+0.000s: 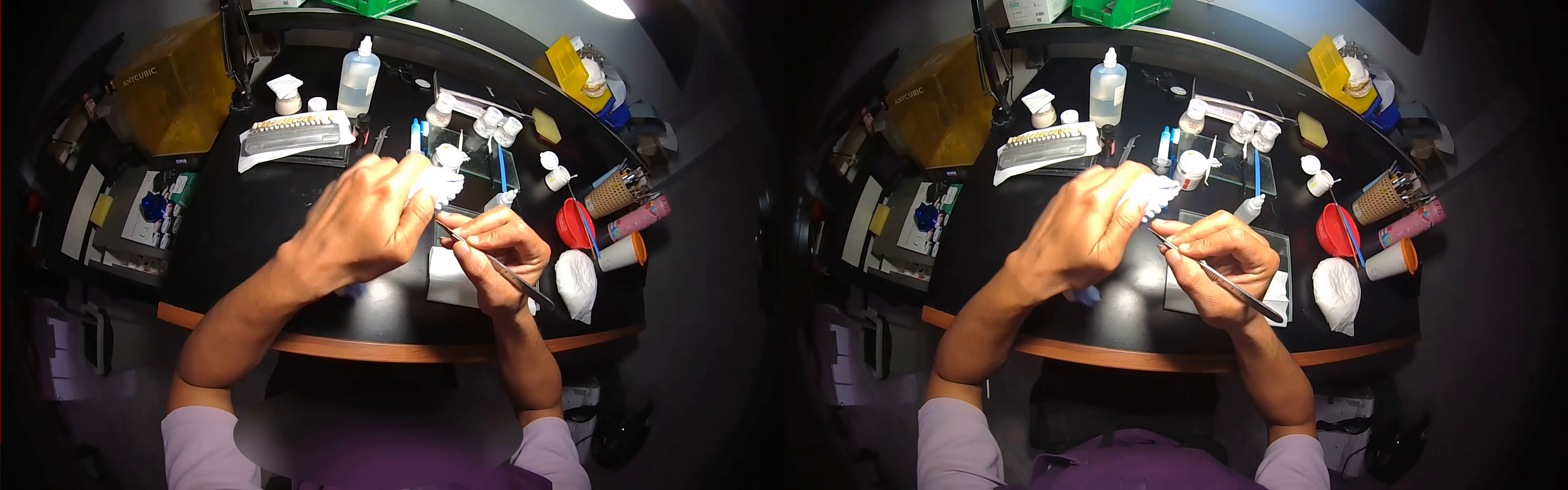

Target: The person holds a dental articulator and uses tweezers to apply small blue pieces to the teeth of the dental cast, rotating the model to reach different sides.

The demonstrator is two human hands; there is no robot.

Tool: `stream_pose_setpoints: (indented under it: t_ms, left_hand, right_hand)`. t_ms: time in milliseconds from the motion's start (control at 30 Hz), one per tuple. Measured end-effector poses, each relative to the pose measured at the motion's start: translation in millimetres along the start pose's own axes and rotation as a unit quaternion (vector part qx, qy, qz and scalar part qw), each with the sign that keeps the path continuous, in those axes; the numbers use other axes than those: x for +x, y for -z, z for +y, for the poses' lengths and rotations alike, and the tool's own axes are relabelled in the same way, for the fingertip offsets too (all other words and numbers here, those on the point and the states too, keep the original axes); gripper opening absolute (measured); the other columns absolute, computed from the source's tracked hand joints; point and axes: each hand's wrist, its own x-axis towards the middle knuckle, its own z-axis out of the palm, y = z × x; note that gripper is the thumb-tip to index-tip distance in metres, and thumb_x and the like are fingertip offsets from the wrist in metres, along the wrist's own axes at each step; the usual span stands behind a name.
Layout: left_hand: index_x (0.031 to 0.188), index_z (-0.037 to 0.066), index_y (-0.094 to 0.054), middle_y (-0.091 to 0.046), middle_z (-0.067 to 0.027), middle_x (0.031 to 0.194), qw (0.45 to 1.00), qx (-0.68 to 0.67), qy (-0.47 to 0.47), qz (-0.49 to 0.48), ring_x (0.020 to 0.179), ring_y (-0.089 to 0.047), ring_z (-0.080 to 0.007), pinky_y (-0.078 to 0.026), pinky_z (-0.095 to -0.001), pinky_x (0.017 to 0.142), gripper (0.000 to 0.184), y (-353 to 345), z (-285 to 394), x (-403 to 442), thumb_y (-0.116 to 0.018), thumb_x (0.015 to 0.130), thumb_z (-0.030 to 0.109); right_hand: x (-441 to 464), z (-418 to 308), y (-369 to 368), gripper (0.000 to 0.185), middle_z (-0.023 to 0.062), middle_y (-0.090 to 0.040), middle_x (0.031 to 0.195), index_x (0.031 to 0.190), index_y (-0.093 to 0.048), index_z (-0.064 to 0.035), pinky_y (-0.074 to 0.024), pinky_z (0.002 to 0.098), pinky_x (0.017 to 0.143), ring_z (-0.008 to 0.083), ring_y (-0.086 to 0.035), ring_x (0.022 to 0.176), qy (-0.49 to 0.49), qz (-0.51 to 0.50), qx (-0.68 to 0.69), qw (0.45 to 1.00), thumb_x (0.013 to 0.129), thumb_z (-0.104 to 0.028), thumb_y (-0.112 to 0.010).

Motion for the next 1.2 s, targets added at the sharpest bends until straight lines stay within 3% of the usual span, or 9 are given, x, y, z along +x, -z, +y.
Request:
stream_pose_setpoints:
  t_ms: [67, 200, 300, 400, 533, 633, 733, 933, 1200]
  left_hand:
    - [0.109, -0.001, -0.061, -0.062, -0.0201, 0.090, 0.990, 0.128, 0.003, 0.053, 0.084, -0.059, -0.0382, -0.050, -0.0458, 0.073, 0.033, 13.1, 7.8, -3.1, -0.056, 0.093, 0.028]
    - [0.104, 0.004, -0.064, -0.060, -0.0181, 0.078, 0.976, 0.132, -0.081, 0.154, 0.077, -0.062, -0.0348, -0.052, -0.0441, 0.066, 0.030, 15.3, -16.8, 5.0, -0.061, 0.090, 0.030]
    - [0.112, -0.005, -0.063, -0.068, -0.0225, 0.100, 1.000, 0.004, 0.012, 0.020, 0.087, -0.063, -0.0365, -0.050, -0.0419, 0.080, 0.043, 18.6, -21.1, 4.9, -0.052, 0.094, 0.033]
    - [0.112, -0.006, -0.063, -0.068, -0.0227, 0.099, 0.981, -0.175, 0.073, -0.050, 0.085, -0.064, -0.0346, -0.050, -0.0412, 0.080, 0.043, 17.6, -20.6, 4.6, -0.048, 0.095, 0.031]
    - [0.104, -0.001, -0.066, -0.066, -0.0221, 0.081, 0.987, -0.131, -0.065, 0.067, 0.073, -0.064, -0.0382, -0.048, -0.0424, 0.066, 0.038, -2.7, -26.3, 2.0, -0.041, 0.100, 0.027]
    - [0.113, -0.006, -0.063, -0.065, -0.0211, 0.081, 0.966, -0.215, 0.120, -0.072, 0.060, -0.063, -0.0251, -0.046, -0.0351, 0.057, 0.043, 12.9, -10.5, 2.2, -0.040, 0.097, 0.027]
    - [0.112, -0.003, -0.064, -0.064, -0.0184, 0.075, 0.968, -0.186, 0.145, -0.087, 0.057, -0.061, -0.0236, -0.045, -0.0366, 0.056, 0.042, 9.8, -8.9, 0.7, -0.040, 0.098, 0.028]
    - [0.102, -0.002, -0.063, -0.062, -0.0205, 0.077, 0.969, -0.168, 0.161, -0.079, 0.064, -0.062, -0.0328, -0.045, -0.0398, 0.061, 0.036, 0.5, -10.0, -4.0, -0.040, 0.099, 0.026]
    - [0.097, -0.003, -0.060, -0.062, -0.0221, 0.080, 0.976, -0.154, 0.142, -0.061, 0.073, -0.061, -0.0405, -0.045, -0.0421, 0.066, 0.034, -5.8, -13.9, -7.0, -0.040, 0.100, 0.024]
  right_hand:
    - [-0.2, -3.9, -0.7, 0.015, 0.0163, -0.065, 0.086, 0.086, -0.062, 0.0033, -0.0594, 0.0465, 0.090, 0.0250, -0.071, 0.086, -0.007, 0.010, -0.001, 1.000, 0.080, 0.017, -0.065]
    - [2.4, -1.9, 1.0, 0.013, 0.0162, -0.066, 0.087, 0.085, -0.063, 0.0038, -0.0593, 0.0462, 0.090, 0.0250, -0.070, 0.085, 0.016, 0.013, -0.012, 1.000, 0.080, 0.015, -0.066]
    - [2.7, 1.0, -5.0, 0.011, 0.0158, -0.067, 0.085, 0.085, -0.064, 0.0037, -0.0596, 0.0461, 0.089, 0.0239, -0.070, 0.083, 0.040, 0.006, -0.047, 0.998, 0.080, 0.013, -0.067]
    - [1.4, 3.4, -11.6, 0.013, 0.0153, -0.068, 0.083, 0.084, -0.064, 0.0029, -0.0599, 0.0453, 0.088, 0.0237, -0.071, 0.081, 0.075, 0.006, -0.093, 0.993, 0.077, 0.013, -0.069]
    - [1.1, 5.0, -14.3, 0.019, 0.0125, -0.070, 0.082, 0.084, -0.066, -0.0014, -0.0539, 0.0481, 0.096, 0.0295, -0.073, 0.089, 0.140, 0.003, -0.182, 0.973, 0.072, 0.011, -0.074]
    - [0.5, 3.5, -14.7, 0.021, 0.0079, -0.072, 0.084, 0.084, -0.068, -0.0057, -0.0448, 0.0499, 0.103, 0.0341, -0.073, 0.101, 0.159, -0.006, -0.245, 0.956, 0.070, 0.008, -0.077]
    - [-0.1, 2.9, -17.7, 0.020, 0.0134, -0.072, 0.087, 0.087, -0.067, -0.0020, -0.0422, 0.0530, 0.107, 0.0386, -0.071, 0.101, 0.156, -0.028, -0.254, 0.954, 0.073, 0.011, -0.074]
    - [-0.5, 9.6, -17.9, 0.020, 0.0081, -0.073, 0.085, 0.084, -0.070, -0.0054, -0.0483, 0.0478, 0.099, 0.0316, -0.074, 0.097, 0.147, -0.013, -0.290, 0.946, 0.070, 0.006, -0.078]
    - [-1.1, 8.5, -16.6, 0.020, 0.0109, -0.073, 0.084, 0.084, -0.069, -0.0034, -0.0464, 0.0514, 0.102, 0.0348, -0.073, 0.097, 0.137, -0.041, -0.293, 0.945, 0.070, 0.009, -0.077]
